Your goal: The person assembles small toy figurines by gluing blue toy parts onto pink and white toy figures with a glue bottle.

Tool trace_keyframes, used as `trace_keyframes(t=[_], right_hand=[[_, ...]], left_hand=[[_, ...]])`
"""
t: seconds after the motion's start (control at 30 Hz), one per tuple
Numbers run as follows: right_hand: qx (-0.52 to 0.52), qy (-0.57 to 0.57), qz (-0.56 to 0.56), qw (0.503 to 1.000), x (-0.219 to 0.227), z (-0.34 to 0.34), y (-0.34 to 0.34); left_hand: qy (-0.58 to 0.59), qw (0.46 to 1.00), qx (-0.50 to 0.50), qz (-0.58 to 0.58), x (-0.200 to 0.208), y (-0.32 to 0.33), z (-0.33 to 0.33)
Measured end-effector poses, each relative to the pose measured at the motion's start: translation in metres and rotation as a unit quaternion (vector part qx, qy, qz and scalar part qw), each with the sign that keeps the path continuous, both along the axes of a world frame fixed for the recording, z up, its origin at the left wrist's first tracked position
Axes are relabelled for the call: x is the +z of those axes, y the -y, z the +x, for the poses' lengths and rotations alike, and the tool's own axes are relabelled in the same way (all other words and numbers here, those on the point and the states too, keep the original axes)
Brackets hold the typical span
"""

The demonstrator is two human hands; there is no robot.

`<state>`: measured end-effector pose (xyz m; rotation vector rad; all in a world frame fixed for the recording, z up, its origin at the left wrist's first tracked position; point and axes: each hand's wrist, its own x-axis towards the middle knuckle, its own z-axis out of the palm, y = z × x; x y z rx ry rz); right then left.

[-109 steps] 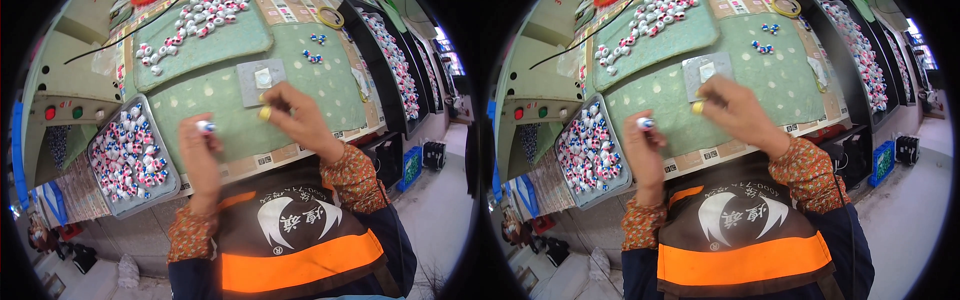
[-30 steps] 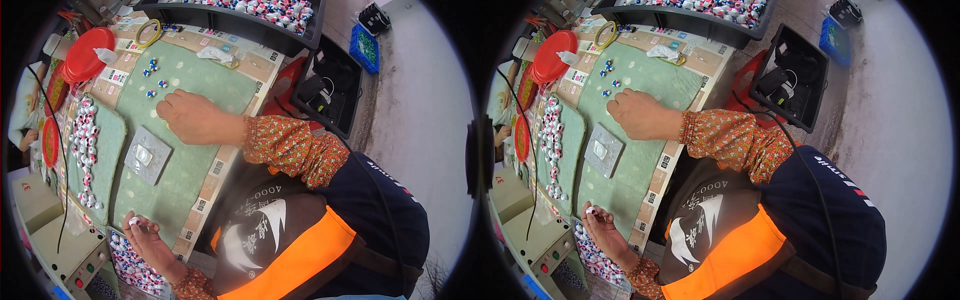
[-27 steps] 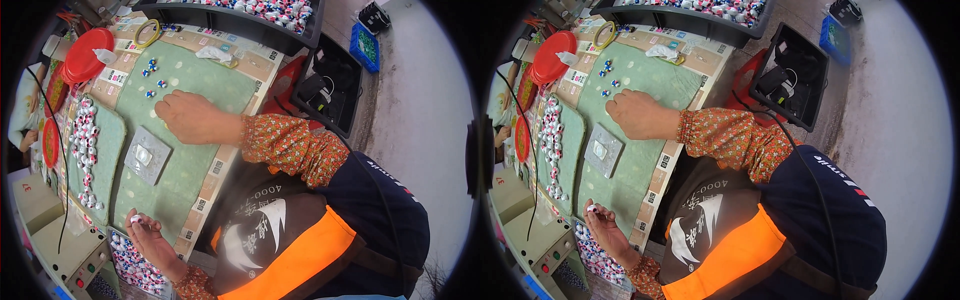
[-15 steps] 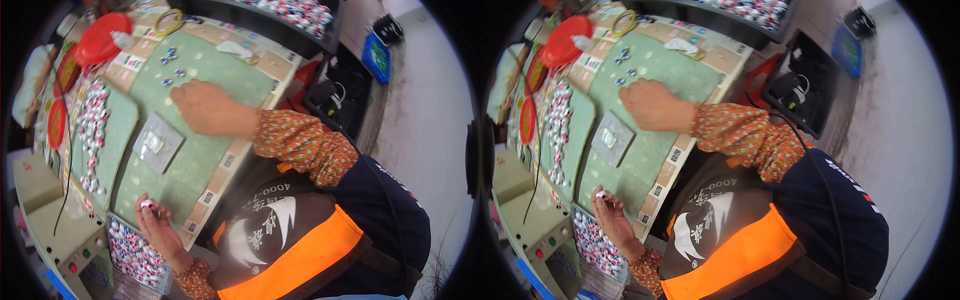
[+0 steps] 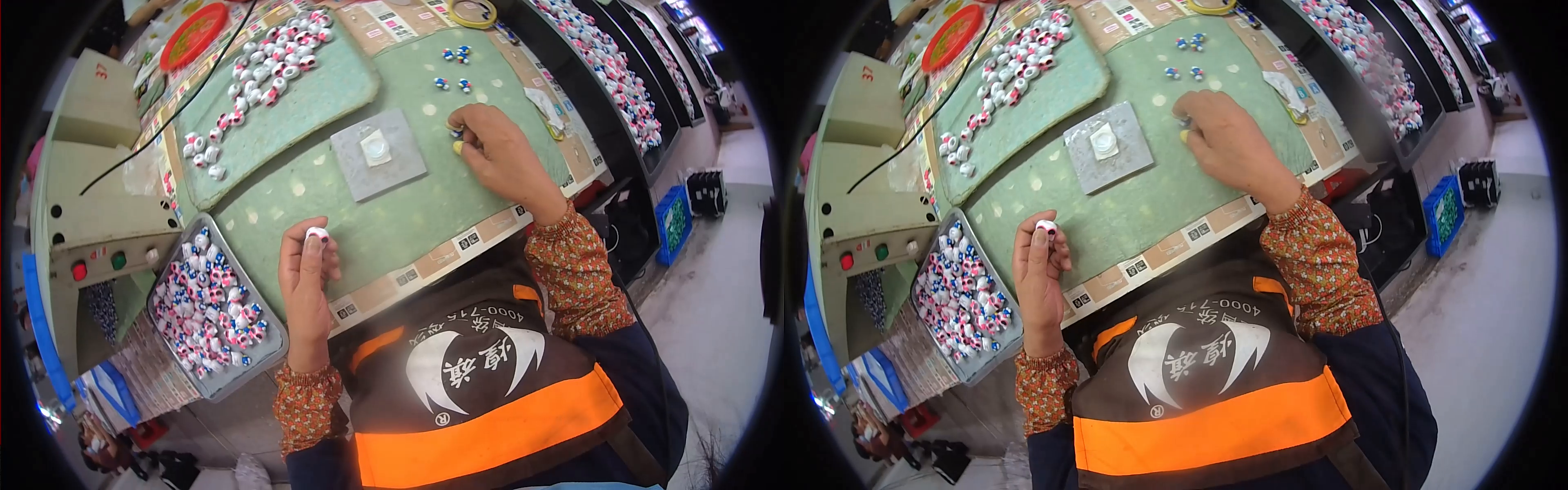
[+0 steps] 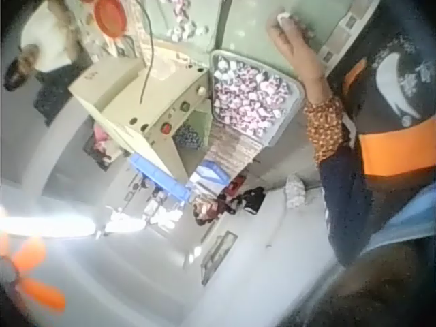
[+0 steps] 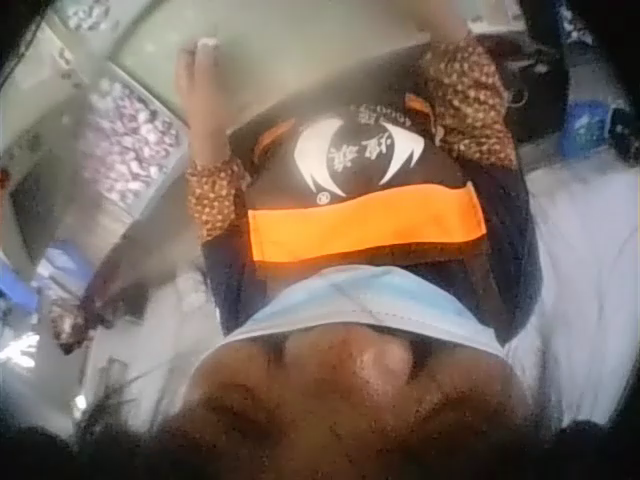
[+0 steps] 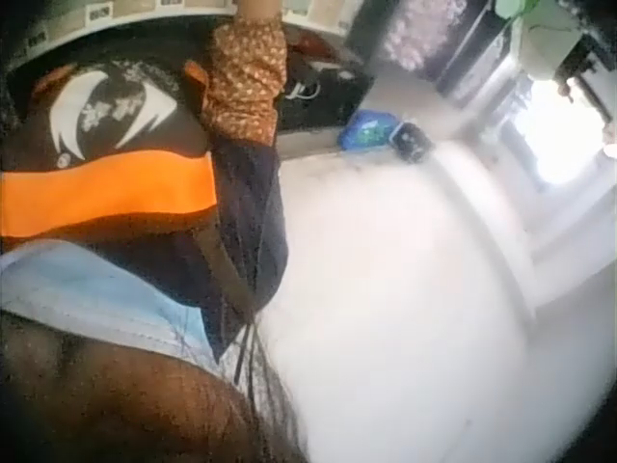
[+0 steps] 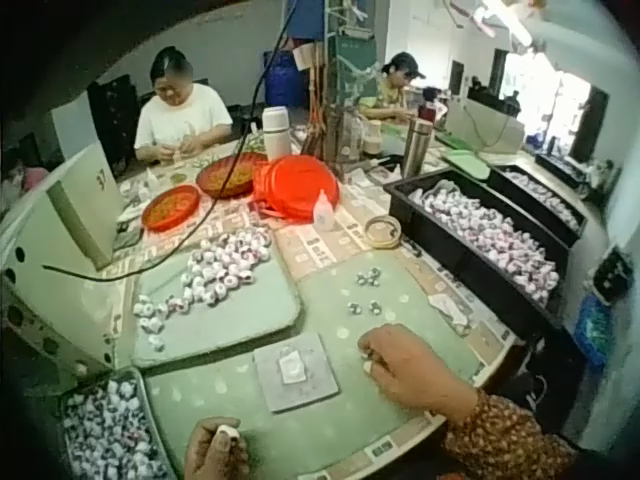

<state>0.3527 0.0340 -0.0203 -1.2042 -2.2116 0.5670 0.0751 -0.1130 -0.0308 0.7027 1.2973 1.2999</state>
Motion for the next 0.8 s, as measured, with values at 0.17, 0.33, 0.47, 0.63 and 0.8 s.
trace_keyframes(t=[0.17, 0.33, 0.47, 0.63, 0.8], right_hand=[[0.012, 0.012, 0.042, 0.999, -0.001, 0.0, -0.005], [0.021, 0.031, 0.063, 0.997, 0.0, -0.005, -0.005], [-0.005, -0.017, 0.037, 0.999, 0.001, -0.011, 0.0], [0.03, 0.081, 0.088, 0.992, 0.006, -0.002, -0.002], [0.049, 0.104, 0.106, 0.988, 0.009, -0.004, 0.001]], left_hand=[[-0.004, 1.0, -0.003, -0.005, -0.002, 0.001, 0.002], [-0.009, 1.0, -0.002, 0.009, -0.003, 0.002, 0.003], [-0.005, 1.0, -0.01, 0.011, -0.005, 0.002, 0.002], [0.008, 1.0, -0.002, 0.016, -0.005, 0.003, 0.002], [0.024, 0.999, 0.021, 0.022, -0.006, 0.002, 0.003]])
